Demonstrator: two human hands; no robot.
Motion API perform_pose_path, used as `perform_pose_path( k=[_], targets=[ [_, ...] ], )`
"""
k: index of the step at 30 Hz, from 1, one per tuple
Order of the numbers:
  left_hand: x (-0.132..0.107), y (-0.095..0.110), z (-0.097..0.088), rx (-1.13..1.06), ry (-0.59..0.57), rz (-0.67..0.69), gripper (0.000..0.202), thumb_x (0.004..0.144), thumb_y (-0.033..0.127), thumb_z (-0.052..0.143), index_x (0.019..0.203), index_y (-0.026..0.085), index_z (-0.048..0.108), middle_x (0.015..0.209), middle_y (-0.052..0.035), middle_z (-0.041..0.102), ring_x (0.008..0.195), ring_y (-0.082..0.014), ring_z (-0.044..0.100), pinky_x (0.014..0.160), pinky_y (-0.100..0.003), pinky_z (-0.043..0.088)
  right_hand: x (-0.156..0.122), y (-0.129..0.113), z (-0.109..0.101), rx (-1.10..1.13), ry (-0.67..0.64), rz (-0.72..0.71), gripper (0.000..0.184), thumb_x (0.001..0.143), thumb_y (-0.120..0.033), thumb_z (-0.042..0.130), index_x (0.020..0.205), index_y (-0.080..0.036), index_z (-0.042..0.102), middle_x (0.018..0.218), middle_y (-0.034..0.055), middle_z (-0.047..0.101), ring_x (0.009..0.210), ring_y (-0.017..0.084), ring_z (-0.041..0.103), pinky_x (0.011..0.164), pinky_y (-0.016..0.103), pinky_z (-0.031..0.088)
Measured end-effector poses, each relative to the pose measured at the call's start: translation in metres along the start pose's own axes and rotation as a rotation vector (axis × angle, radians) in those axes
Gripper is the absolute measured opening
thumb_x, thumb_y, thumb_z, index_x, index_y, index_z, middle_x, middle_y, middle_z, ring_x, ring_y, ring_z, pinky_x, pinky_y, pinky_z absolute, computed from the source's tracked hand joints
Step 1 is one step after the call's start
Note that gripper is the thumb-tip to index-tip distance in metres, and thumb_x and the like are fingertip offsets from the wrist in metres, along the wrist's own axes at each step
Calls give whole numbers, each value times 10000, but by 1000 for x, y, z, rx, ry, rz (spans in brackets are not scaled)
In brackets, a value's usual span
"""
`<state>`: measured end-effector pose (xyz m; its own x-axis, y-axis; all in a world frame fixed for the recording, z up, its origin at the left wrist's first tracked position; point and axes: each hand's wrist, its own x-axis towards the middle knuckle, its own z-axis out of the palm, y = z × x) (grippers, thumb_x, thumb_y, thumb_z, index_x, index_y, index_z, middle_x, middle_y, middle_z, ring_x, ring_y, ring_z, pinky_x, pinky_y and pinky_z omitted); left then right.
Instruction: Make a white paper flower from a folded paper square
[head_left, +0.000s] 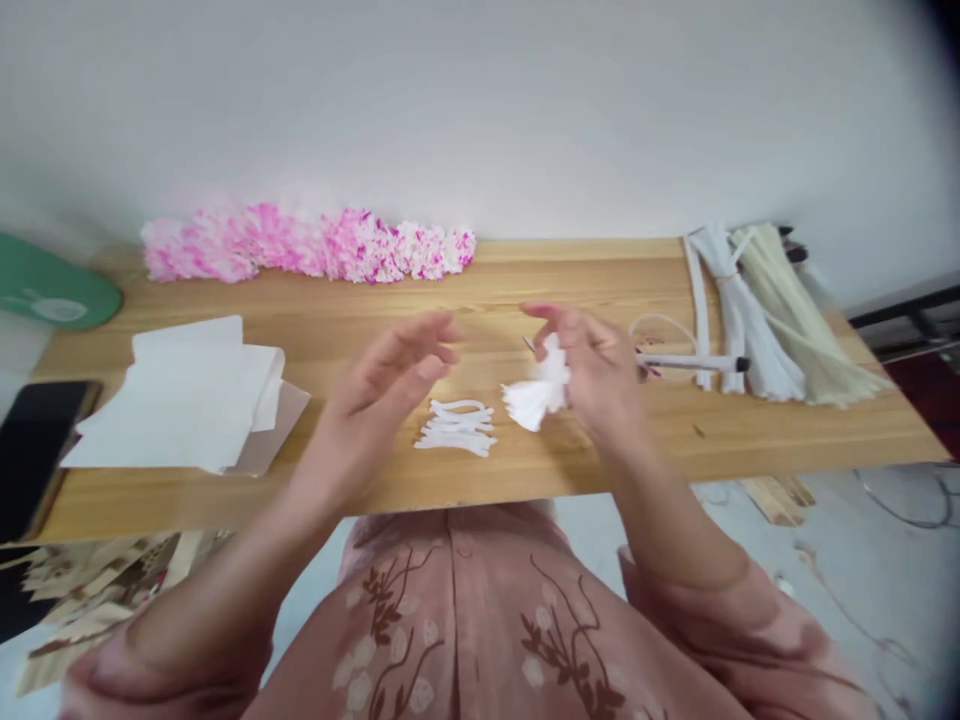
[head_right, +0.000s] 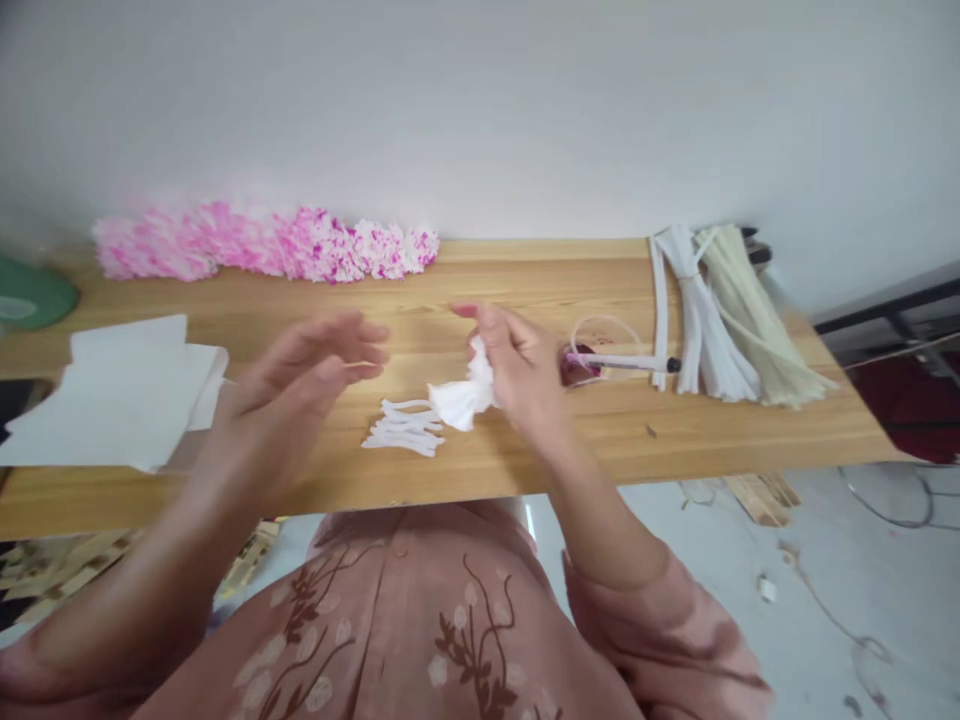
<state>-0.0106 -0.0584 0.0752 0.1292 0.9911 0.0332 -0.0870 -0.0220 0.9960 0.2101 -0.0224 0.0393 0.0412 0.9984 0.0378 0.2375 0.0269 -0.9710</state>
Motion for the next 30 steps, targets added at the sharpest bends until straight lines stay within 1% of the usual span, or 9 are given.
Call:
perform_pose_path(
  k=[2, 6, 11, 14, 17, 19, 22, 24, 30],
  targets=[
    [16, -17, 5, 17, -11, -41, 219, 913, 340, 601, 1108, 251, 645, 1121, -34, 659, 951, -161, 618, 889, -329, 501, 14, 0, 7, 30, 24, -18, 487, 918, -624, 469, 1107, -237, 697, 677, -13, 568, 521, 109, 502, 479, 252, 411],
    [35, -42, 8, 39, 59, -76, 260, 872, 398, 619, 1051, 212, 590, 1027, -41, 639, 888, -150, 590, 793, -290, 492, 35, 5, 20, 41, 2, -68, 508, 877, -650, 514, 1094, -236, 713, 664, -14, 546, 534, 114, 477, 504, 253, 393],
    [47, -44, 15, 174, -62, -84, 265, 781, 269, 666, 1019, 198, 572, 1059, -40, 631, 934, -155, 580, 870, -303, 460, 45, 7, 29, 50, -53, -96, 526, 881, -652, 501, 1114, -232, 713, 668, -12, 543, 555, 119, 471, 520, 250, 382],
    [58, -47, 21, 202, -85, -97, 241, 738, 206, 660, 969, 189, 593, 1036, -26, 646, 950, -161, 586, 885, -303, 449, 48, 6, 35, 84, -76, -103, 518, 886, -642, 503, 1110, -226, 717, 677, -12, 554, 573, 116, 488, 530, 245, 394],
    [69, -56, 22, 42, -101, -124, 187, 722, 255, 679, 863, 175, 586, 852, 5, 632, 780, -130, 579, 751, -264, 460, 51, 3, 38, 125, -126, -107, 542, 893, -654, 479, 1149, -233, 704, 759, 6, 631, 645, 130, 561, 583, 253, 453],
    [75, -63, 19, -102, -74, -152, 237, 705, 319, 722, 821, 166, 582, 756, 19, 615, 683, -109, 559, 691, -251, 451, 54, 3, 37, 129, -119, -124, 554, 902, -662, 451, 1187, -250, 687, 916, 33, 691, 780, 154, 624, 680, 274, 504],
    [80, -71, 11, -236, -17, -159, 332, 671, 360, 788, 859, 160, 601, 773, 9, 655, 673, -108, 578, 697, -260, 469, 60, 9, 32, 243, -89, -131, 551, 916, -661, 419, 1225, -273, 659, 1122, 52, 690, 1021, 187, 639, 840, 318, 531],
    [80, -75, 6, -280, 4, -160, 365, 651, 368, 815, 859, 155, 602, 777, 7, 665, 675, -106, 588, 700, -259, 478, 62, 17, 30, 323, -110, -78, 567, 904, -670, 435, 1242, -266, 641, 1119, 61, 688, 1028, 197, 646, 824, 336, 550],
    [78, -72, 1, -323, 46, -147, 441, 590, 388, 853, 830, 157, 564, 751, 20, 645, 648, -98, 576, 666, -247, 486, 58, 34, 33, 319, -204, -45, 557, 888, -667, 471, 1234, -258, 625, 1126, 72, 692, 1011, 225, 647, 792, 353, 551]
  ],
)
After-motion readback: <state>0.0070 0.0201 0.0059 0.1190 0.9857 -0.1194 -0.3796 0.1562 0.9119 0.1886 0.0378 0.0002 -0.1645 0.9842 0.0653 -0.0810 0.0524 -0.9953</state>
